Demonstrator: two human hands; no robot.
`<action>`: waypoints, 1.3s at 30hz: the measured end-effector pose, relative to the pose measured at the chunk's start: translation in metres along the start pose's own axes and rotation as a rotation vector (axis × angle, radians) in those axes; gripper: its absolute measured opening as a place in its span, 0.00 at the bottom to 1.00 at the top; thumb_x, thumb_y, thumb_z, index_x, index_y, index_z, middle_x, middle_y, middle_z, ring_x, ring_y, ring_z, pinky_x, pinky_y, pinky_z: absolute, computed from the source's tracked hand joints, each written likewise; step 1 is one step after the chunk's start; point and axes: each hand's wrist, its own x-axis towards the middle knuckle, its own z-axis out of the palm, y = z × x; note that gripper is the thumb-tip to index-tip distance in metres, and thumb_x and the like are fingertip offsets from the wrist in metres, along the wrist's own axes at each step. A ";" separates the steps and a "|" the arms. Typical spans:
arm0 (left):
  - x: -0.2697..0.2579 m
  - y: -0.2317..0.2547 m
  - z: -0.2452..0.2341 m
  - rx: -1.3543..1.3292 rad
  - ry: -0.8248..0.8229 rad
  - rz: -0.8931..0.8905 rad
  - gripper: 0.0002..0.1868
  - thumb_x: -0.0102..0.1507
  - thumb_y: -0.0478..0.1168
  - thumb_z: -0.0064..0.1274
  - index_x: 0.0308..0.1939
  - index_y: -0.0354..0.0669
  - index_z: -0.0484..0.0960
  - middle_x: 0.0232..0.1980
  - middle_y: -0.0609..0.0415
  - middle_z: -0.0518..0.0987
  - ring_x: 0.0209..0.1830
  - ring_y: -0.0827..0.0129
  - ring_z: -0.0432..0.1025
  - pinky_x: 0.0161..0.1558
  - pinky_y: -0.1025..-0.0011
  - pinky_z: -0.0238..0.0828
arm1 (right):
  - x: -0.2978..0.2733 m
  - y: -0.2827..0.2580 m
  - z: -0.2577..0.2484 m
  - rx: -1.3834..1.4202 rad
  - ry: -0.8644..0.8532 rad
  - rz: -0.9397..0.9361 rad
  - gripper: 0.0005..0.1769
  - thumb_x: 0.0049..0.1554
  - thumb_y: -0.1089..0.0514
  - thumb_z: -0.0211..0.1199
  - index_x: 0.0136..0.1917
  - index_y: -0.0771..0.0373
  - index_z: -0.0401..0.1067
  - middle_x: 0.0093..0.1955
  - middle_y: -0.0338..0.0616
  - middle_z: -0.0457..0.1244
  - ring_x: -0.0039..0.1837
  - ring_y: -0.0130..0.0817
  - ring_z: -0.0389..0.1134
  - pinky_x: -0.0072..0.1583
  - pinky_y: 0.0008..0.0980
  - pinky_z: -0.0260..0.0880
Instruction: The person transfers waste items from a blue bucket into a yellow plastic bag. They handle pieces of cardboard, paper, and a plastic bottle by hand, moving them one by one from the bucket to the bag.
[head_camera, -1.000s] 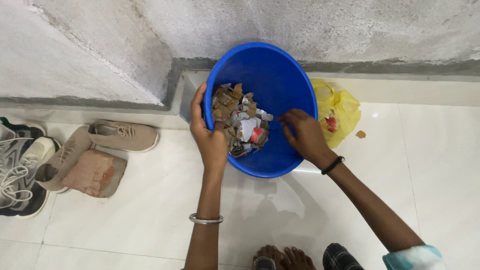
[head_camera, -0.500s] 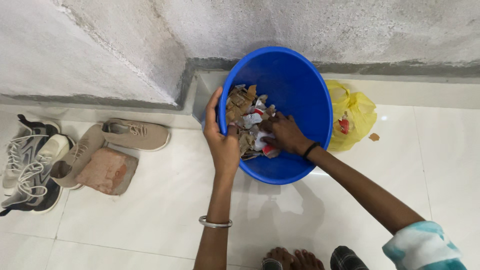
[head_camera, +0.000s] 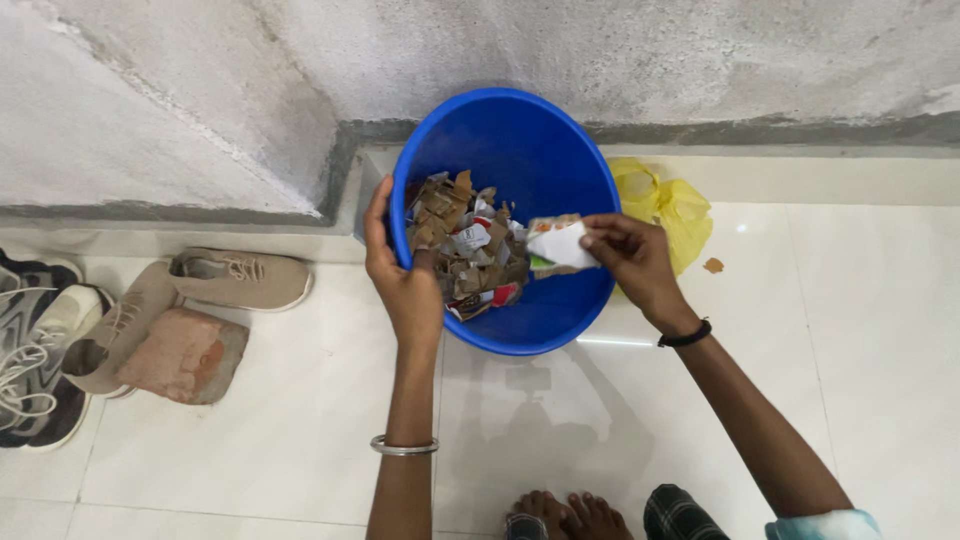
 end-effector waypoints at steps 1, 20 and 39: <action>0.000 0.000 0.000 0.006 0.001 -0.003 0.38 0.58 0.17 0.44 0.73 0.38 0.67 0.74 0.47 0.69 0.74 0.60 0.67 0.77 0.63 0.60 | -0.003 0.004 -0.013 0.036 0.070 -0.036 0.12 0.60 0.63 0.63 0.57 0.66 0.72 0.49 0.39 0.71 0.52 0.25 0.72 0.54 0.25 0.75; -0.004 0.004 0.023 0.085 -0.063 0.013 0.40 0.56 0.15 0.35 0.73 0.39 0.68 0.75 0.45 0.69 0.76 0.57 0.65 0.79 0.61 0.57 | -0.005 0.111 -0.088 -0.843 0.504 -0.055 0.11 0.62 0.64 0.59 0.54 0.71 0.62 0.34 0.58 0.64 0.36 0.55 0.68 0.40 0.50 0.67; 0.000 0.000 0.013 0.080 -0.041 0.046 0.39 0.58 0.16 0.42 0.74 0.39 0.68 0.74 0.47 0.70 0.75 0.59 0.67 0.78 0.63 0.60 | 0.079 0.171 -0.101 -0.215 -0.058 0.318 0.07 0.58 0.63 0.58 0.43 0.69 0.75 0.39 0.47 0.65 0.39 0.31 0.63 0.44 0.32 0.65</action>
